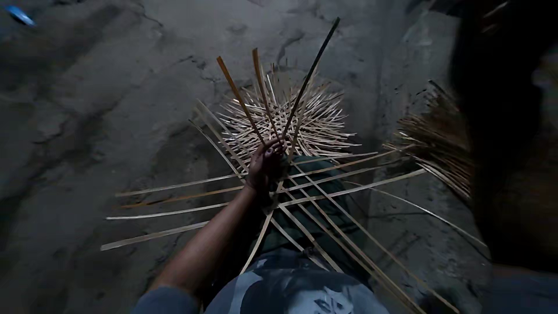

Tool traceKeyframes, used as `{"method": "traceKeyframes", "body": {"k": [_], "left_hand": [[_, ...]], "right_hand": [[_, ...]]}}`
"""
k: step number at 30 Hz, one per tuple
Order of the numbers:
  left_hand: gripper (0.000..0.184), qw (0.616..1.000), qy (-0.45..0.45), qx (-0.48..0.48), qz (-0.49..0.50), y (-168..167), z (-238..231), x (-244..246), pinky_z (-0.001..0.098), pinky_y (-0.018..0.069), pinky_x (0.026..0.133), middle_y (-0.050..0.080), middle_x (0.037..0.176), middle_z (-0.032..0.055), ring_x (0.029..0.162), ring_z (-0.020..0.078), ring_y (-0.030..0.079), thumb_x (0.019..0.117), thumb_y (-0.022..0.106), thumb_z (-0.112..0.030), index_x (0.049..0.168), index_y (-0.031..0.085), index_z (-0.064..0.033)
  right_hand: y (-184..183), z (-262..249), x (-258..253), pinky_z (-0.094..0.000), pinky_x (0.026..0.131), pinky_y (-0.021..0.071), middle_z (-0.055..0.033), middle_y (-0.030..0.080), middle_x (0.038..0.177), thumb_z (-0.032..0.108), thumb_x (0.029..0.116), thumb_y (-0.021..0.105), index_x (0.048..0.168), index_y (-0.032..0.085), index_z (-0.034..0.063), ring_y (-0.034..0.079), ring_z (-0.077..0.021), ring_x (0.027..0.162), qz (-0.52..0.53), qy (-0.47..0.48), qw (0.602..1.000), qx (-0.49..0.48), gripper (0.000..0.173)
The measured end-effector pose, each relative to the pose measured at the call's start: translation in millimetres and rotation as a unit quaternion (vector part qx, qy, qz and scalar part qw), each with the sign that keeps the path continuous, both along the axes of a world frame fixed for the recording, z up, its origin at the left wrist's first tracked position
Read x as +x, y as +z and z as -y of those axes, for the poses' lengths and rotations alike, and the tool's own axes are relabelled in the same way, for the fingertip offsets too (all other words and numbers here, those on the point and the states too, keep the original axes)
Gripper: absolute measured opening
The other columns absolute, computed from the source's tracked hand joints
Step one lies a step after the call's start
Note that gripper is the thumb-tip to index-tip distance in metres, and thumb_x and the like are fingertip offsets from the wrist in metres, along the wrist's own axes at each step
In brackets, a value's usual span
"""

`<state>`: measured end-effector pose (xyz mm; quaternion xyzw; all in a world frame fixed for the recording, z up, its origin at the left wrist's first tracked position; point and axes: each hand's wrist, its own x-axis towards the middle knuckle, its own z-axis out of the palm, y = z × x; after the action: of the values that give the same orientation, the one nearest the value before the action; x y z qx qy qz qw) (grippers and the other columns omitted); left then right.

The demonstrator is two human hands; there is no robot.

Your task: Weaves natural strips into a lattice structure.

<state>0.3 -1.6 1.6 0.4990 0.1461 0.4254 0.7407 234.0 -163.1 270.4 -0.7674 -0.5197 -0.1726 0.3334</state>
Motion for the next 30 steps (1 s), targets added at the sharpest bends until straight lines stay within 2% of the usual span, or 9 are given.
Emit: {"method": "traceKeyframes", "body": {"k": [4, 10, 14, 16, 18, 19, 21, 24, 30], "left_hand": [[0.050, 1.000, 0.002, 0.007, -0.016, 5.1, 4.4, -1.8, 0.0390, 0.0493, 0.109, 0.060, 0.142, 0.0105, 0.126, 0.0219, 0.061, 0.1060, 0.047, -0.040, 0.144, 0.053, -0.0080], [0.061, 0.999, 0.004, -0.009, -0.032, 5.0, 4.2, -3.0, 0.0409, 0.0493, 0.109, 0.057, 0.146, 0.0100, 0.129, 0.0236, 0.059, 0.1002, 0.056, -0.049, 0.147, 0.050, -0.0113], [0.075, 0.995, 0.031, 0.004, -0.099, 10.0, 11.8, 0.6, 0.0414, 0.0567, 0.097, 0.040, 0.160, 0.0081, 0.124, 0.0241, 0.062, 0.1027, 0.052, -0.017, 0.164, 0.010, -0.0283], [0.095, 0.958, 0.136, 0.132, -0.217, 9.6, 18.7, 4.4, 0.0375, 0.0622, 0.089, 0.029, 0.166, 0.0110, 0.114, 0.0200, 0.069, 0.0998, 0.063, -0.009, 0.165, -0.005, -0.0206], [0.103, 0.817, 0.267, 0.320, -0.399, 7.3, 24.9, 6.5, 0.0362, 0.0581, 0.091, 0.021, 0.167, 0.0182, 0.117, 0.0154, 0.063, 0.0906, 0.077, -0.024, 0.164, 0.007, -0.0041], [0.098, 0.739, 0.279, 0.380, -0.482, 8.3, 28.8, 4.5, 0.0497, 0.0487, 0.104, 0.015, 0.170, 0.0178, 0.137, 0.0253, 0.050, 0.0901, 0.074, -0.036, 0.164, 0.017, -0.0061], [0.071, 0.658, 0.250, 0.416, -0.576, 7.1, 34.9, -0.9, 0.0700, 0.0348, 0.105, 0.024, 0.169, 0.0124, 0.146, 0.0428, 0.035, 0.0956, 0.061, -0.049, 0.158, 0.041, -0.0228], [0.057, 0.625, 0.218, 0.394, -0.638, 9.2, 42.4, -14.2, 0.0746, 0.0282, 0.106, 0.042, 0.159, 0.0098, 0.146, 0.0440, 0.033, 0.0981, 0.052, -0.060, 0.148, 0.053, -0.0338], [0.061, 0.630, 0.227, 0.339, -0.661, 14.1, 69.9, -38.9, 0.0743, 0.0237, 0.110, 0.043, 0.157, 0.0111, 0.147, 0.0447, 0.031, 0.0983, 0.050, -0.063, 0.153, 0.043, -0.0369]], "right_hand": [[-84.4, -105.2, 26.1, -0.0347, 0.083, 0.0577, -0.0135, 0.068, 0.112, 0.024, 0.1058, 0.055, 0.121, 0.070, 0.0081, 0.066, -0.0191, 0.095, 0.046, 0.297, 0.954, 0.017, 0.027], [-195.6, -125.4, 3.0, -0.0416, 0.095, 0.0569, -0.0105, 0.073, 0.110, 0.003, 0.0967, 0.065, 0.111, 0.075, 0.0057, 0.070, -0.0209, 0.101, -0.144, 0.384, 0.884, -0.225, 0.018], [-215.8, -124.6, 1.2, -0.0454, 0.099, 0.0535, -0.0122, 0.072, 0.112, 0.005, 0.0961, 0.068, 0.109, 0.078, 0.0073, 0.068, -0.0245, 0.109, -0.172, 0.383, 0.874, -0.244, 0.016], [-227.1, -125.3, 6.1, -0.0480, 0.095, 0.0545, -0.0152, 0.070, 0.112, 0.008, 0.0954, 0.069, 0.110, 0.078, 0.0086, 0.067, -0.0284, 0.107, -0.167, 0.393, 0.878, -0.216, 0.017], [-238.7, -127.3, 11.8, -0.0472, 0.088, 0.0553, -0.0161, 0.070, 0.108, 0.011, 0.0927, 0.071, 0.111, 0.078, 0.0094, 0.066, -0.0289, 0.099, -0.152, 0.410, 0.881, -0.181, 0.019], [-241.9, -127.7, 13.3, -0.0471, 0.087, 0.0551, -0.0162, 0.071, 0.106, 0.011, 0.0914, 0.072, 0.111, 0.078, 0.0094, 0.066, -0.0288, 0.097, -0.145, 0.414, 0.882, -0.172, 0.021], [-239.8, -123.7, 9.6, -0.0477, 0.088, 0.0543, -0.0180, 0.070, 0.106, 0.007, 0.0898, 0.074, 0.113, 0.077, 0.0065, 0.066, -0.0301, 0.096, -0.150, 0.415, 0.878, -0.187, 0.023], [-246.8, -118.8, 0.3, -0.0465, 0.091, 0.0564, -0.0158, 0.071, 0.111, 0.009, 0.0906, 0.074, 0.113, 0.077, 0.0080, 0.068, -0.0278, 0.101, -0.158, 0.423, 0.873, -0.187, 0.023], [-254.3, -108.6, -25.2, -0.0461, 0.096, 0.0569, -0.0116, 0.071, 0.114, 0.004, 0.0859, 0.074, 0.109, 0.078, 0.0126, 0.068, -0.0249, 0.107, -0.139, 0.445, 0.872, -0.149, 0.024]]}}
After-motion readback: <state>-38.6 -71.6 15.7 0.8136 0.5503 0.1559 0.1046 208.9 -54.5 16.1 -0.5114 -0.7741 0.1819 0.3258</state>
